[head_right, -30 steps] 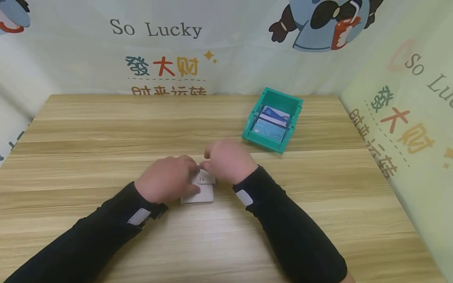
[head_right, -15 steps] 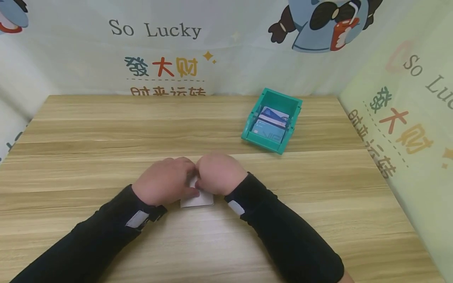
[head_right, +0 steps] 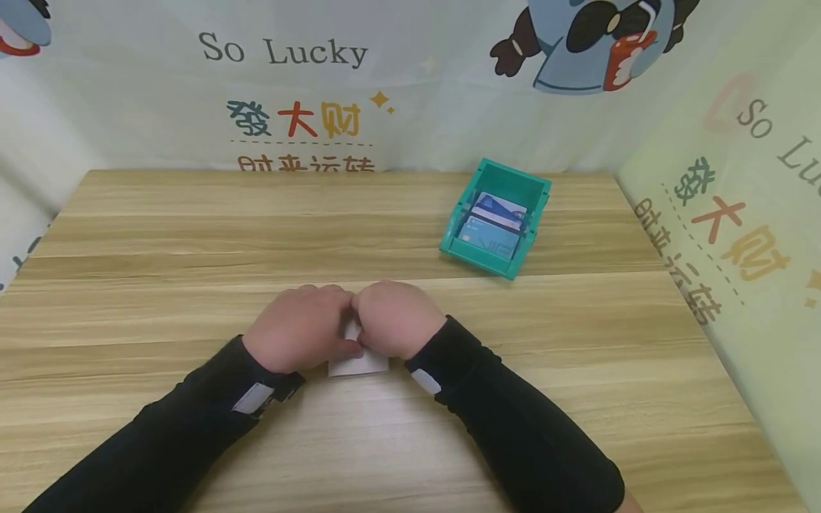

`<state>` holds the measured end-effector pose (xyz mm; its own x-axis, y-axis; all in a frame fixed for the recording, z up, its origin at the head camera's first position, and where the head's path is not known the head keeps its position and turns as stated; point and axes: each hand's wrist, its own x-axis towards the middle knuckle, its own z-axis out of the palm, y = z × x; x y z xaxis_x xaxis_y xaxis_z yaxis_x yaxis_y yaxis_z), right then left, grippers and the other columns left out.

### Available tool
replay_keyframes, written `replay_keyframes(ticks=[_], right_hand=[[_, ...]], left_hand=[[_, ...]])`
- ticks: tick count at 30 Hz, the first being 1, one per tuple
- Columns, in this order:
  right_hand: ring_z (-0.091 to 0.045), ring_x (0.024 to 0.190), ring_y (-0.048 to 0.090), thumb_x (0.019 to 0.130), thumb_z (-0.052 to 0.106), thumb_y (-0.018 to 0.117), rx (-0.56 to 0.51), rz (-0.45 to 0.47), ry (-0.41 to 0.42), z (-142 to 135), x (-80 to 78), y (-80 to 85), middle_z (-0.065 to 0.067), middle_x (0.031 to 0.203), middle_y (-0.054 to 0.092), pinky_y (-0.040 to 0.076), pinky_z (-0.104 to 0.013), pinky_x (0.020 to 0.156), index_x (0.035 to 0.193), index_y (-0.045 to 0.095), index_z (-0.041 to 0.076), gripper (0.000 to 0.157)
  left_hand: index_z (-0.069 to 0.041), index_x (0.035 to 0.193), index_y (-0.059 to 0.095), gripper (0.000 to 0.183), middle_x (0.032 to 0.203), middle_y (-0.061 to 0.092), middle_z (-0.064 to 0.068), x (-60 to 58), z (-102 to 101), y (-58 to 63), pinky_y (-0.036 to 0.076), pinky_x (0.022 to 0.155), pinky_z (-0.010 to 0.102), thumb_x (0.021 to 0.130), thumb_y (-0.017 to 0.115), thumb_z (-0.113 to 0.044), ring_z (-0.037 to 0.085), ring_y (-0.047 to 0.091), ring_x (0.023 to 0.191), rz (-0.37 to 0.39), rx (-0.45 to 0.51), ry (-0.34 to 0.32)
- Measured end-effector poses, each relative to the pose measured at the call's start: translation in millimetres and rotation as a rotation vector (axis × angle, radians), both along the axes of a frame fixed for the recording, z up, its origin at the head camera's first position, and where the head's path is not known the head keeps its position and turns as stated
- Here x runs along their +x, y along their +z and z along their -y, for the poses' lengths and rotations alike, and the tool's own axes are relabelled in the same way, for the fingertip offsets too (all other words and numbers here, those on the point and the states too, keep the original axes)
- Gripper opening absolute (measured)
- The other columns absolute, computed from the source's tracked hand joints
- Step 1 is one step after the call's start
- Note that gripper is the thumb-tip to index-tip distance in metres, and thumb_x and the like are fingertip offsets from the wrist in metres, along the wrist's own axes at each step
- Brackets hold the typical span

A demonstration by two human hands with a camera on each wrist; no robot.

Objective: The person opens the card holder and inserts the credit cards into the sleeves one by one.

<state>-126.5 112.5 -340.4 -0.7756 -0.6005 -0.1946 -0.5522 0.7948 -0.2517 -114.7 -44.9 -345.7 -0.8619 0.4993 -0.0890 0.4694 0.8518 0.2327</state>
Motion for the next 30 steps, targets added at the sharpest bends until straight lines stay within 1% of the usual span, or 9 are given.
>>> replay_keyframes(ticks=[4, 10, 16, 21, 26, 30], right_hand=[[-0.011, 0.061, 0.049, 0.081, 0.016, 0.069, 0.012, -0.01, 0.007, 0.3, 0.2, 0.1, 0.005, 0.069, 0.057, 0.044, -0.024, 0.059, 0.078, 0.064, 0.018, 0.005], [-0.011, 0.062, 0.049, 0.081, 0.016, 0.069, 0.008, 0.005, 0.025, 0.3, -0.6, -0.1, 0.004, 0.069, 0.057, 0.044, -0.024, 0.059, 0.078, 0.064, 0.017, 0.006], [-0.011, 0.062, 0.049, 0.083, 0.018, 0.069, -0.015, 0.008, 0.04, -1.1, -0.7, -2.3, 0.004, 0.069, 0.056, 0.043, -0.024, 0.059, 0.079, 0.062, 0.018, 0.008], [-0.011, 0.063, 0.049, 0.085, 0.019, 0.067, -0.019, -0.016, 0.036, -1.6, 0.9, -6.0, 0.005, 0.07, 0.056, 0.043, -0.024, 0.06, 0.08, 0.06, 0.018, 0.009], [-0.012, 0.064, 0.049, 0.085, 0.018, 0.068, -0.031, 0.0, 0.018, -1.2, 3.0, -6.9, 0.003, 0.072, 0.056, 0.044, -0.026, 0.062, 0.082, 0.059, 0.016, 0.009], [-0.013, 0.066, 0.049, 0.086, 0.018, 0.068, -0.03, -0.004, 0.029, -0.7, 4.2, -7.4, 0.003, 0.073, 0.056, 0.045, -0.026, 0.063, 0.084, 0.06, 0.015, 0.008]], left_hand=[[-0.026, 0.085, 0.064, 0.034, 0.076, 0.058, -0.01, -0.1, 0.0, -0.4, 0.043, 0.059, 0.039, 0.066, 0.079, -0.05, 0.015, 0.049, 0.064, -0.007, -0.002, 0.002], [-0.027, 0.086, 0.064, 0.035, 0.077, 0.059, -0.009, -0.3, -0.4, -3.3, 0.043, 0.058, 0.039, 0.065, 0.078, -0.052, 0.016, 0.049, 0.064, -0.024, -0.007, 0.0], [-0.026, 0.086, 0.064, 0.037, 0.078, 0.059, -0.009, 0.6, 0.0, -3.2, 0.044, 0.063, 0.041, 0.065, 0.078, -0.053, 0.017, 0.05, 0.068, -0.033, -0.021, 0.004], [-0.024, 0.086, 0.063, 0.038, 0.078, 0.058, -0.009, 1.5, -0.1, -3.7, 0.044, 0.066, 0.041, 0.066, 0.077, -0.053, 0.018, 0.05, 0.069, -0.038, -0.032, 0.0], [-0.023, 0.086, 0.063, 0.038, 0.078, 0.057, -0.009, 2.0, 0.2, -3.7, 0.043, 0.068, 0.042, 0.067, 0.077, -0.053, 0.019, 0.05, 0.07, -0.043, -0.033, 0.003], [-0.023, 0.084, 0.062, 0.037, 0.077, 0.056, -0.009, 2.0, 1.0, -4.2, 0.043, 0.067, 0.041, 0.067, 0.077, -0.053, 0.018, 0.049, 0.07, -0.048, -0.034, 0.001]])
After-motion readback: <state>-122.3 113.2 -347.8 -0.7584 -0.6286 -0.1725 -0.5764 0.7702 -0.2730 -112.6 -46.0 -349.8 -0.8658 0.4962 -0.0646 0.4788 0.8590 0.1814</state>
